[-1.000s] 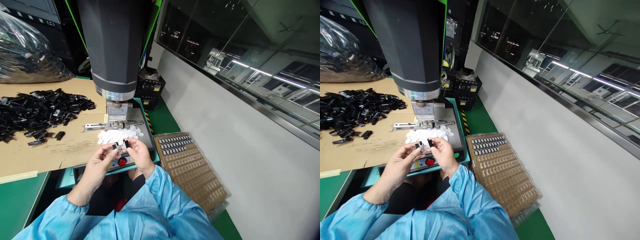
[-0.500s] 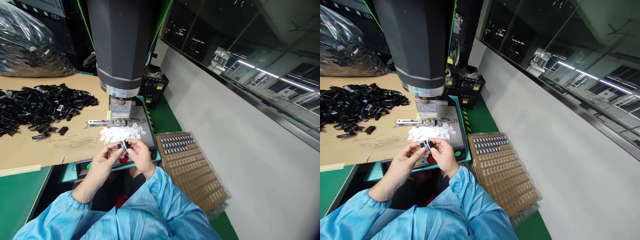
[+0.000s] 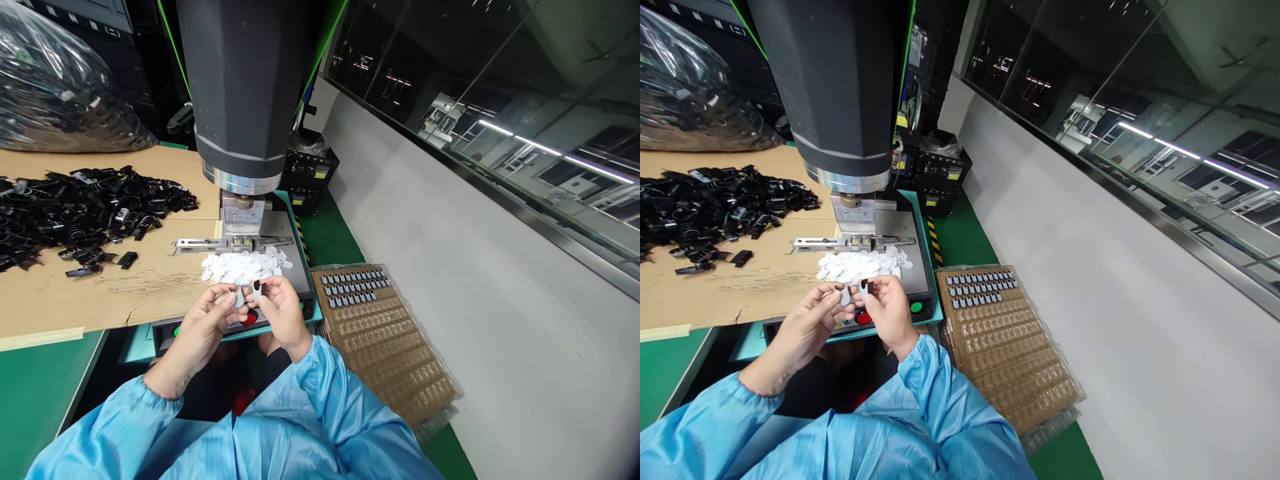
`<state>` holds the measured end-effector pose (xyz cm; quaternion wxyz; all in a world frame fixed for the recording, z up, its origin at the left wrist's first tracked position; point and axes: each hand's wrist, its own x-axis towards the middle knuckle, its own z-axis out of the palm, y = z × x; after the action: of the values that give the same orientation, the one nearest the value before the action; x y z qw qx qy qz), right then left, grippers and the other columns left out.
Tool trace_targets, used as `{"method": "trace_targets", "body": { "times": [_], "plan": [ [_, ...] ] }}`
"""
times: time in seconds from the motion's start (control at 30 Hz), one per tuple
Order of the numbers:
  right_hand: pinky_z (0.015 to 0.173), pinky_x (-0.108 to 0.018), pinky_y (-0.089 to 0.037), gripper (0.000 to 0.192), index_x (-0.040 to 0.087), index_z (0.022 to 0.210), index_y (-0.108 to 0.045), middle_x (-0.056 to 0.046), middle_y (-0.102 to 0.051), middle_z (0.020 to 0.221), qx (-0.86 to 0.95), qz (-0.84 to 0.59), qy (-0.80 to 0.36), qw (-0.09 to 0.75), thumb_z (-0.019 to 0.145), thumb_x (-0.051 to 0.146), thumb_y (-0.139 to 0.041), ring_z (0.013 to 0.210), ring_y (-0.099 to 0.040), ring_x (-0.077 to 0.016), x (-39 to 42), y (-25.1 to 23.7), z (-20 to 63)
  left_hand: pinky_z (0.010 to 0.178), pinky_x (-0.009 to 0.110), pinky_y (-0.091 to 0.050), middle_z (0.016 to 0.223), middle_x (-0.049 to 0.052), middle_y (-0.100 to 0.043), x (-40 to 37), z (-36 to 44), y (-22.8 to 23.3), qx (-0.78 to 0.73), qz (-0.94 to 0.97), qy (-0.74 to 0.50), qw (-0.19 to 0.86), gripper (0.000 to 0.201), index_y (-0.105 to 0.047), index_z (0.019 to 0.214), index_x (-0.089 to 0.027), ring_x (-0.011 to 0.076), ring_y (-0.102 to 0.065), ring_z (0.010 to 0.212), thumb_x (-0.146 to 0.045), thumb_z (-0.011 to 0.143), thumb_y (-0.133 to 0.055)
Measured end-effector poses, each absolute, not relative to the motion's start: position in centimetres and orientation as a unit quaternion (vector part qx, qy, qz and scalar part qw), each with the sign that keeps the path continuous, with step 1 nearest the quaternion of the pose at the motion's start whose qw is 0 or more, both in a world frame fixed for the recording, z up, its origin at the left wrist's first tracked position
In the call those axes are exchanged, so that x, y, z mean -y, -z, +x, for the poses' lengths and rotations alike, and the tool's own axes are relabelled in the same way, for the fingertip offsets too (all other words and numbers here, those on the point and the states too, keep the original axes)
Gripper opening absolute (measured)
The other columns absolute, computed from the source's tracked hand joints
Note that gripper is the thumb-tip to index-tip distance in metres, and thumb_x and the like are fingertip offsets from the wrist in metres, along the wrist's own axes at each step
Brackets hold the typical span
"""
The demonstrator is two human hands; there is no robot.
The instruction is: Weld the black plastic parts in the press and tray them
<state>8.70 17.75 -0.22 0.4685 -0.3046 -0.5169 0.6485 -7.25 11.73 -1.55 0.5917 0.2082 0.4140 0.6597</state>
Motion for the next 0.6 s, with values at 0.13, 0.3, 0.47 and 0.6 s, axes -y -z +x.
{"method": "trace_targets", "body": {
  "times": [0.13, 0.3, 0.47, 0.6],
  "plan": [
    [0.088, -0.04, -0.065, 0.044, 0.024, 0.127, -0.065, -0.008, -0.077, 0.113, 0.437, -0.302, -0.702, 0.474, 0.093, 0.046, -0.081, 0.091, -0.076, -0.0209, -17.7, -0.2, 8.9, 0.07, 0.025, -0.064, 0.117, 0.007, -0.076, -11.6, -8.0, 1.3, -0.356, 0.16, -0.645, 0.657, 0.043, -0.073, 0.12, -0.025, 0.0168, -0.073, 0.085, -0.035, 0.083, -0.093],
    [0.083, -0.037, -0.064, 0.042, 0.024, 0.131, -0.068, -0.006, -0.076, 0.108, 0.391, -0.273, -0.754, 0.451, 0.095, 0.044, -0.078, 0.087, -0.074, -0.0193, -17.2, -0.2, 8.9, 0.067, 0.027, -0.061, 0.122, 0.009, -0.074, -11.4, -8.1, 1.9, -0.319, 0.146, -0.635, 0.688, 0.032, -0.076, 0.119, -0.023, 0.0151, -0.066, 0.078, -0.032, 0.089, -0.084],
    [0.081, -0.038, -0.066, 0.038, 0.024, 0.125, -0.068, -0.004, -0.075, 0.105, 0.382, -0.252, -0.774, 0.438, 0.095, 0.043, -0.08, 0.084, -0.076, -0.0192, -16.8, 0.1, 8.6, 0.069, 0.029, -0.061, 0.112, 0.011, -0.074, -11.4, -7.8, 2.5, -0.328, 0.114, -0.636, 0.69, 0.029, -0.078, 0.113, -0.021, 0.017, -0.064, 0.078, -0.032, 0.087, -0.083],
    [0.085, -0.041, -0.068, 0.038, 0.023, 0.123, -0.067, -0.005, -0.075, 0.108, 0.382, -0.257, -0.779, 0.427, 0.095, 0.044, -0.08, 0.086, -0.076, -0.0198, -16.8, 0.4, 8.5, 0.065, 0.03, -0.06, 0.104, 0.011, -0.073, -11.4, -7.7, 2.3, -0.326, 0.121, -0.627, 0.697, 0.031, -0.078, 0.115, -0.019, 0.0174, -0.062, 0.074, -0.033, 0.088, -0.081]
  ]
}}
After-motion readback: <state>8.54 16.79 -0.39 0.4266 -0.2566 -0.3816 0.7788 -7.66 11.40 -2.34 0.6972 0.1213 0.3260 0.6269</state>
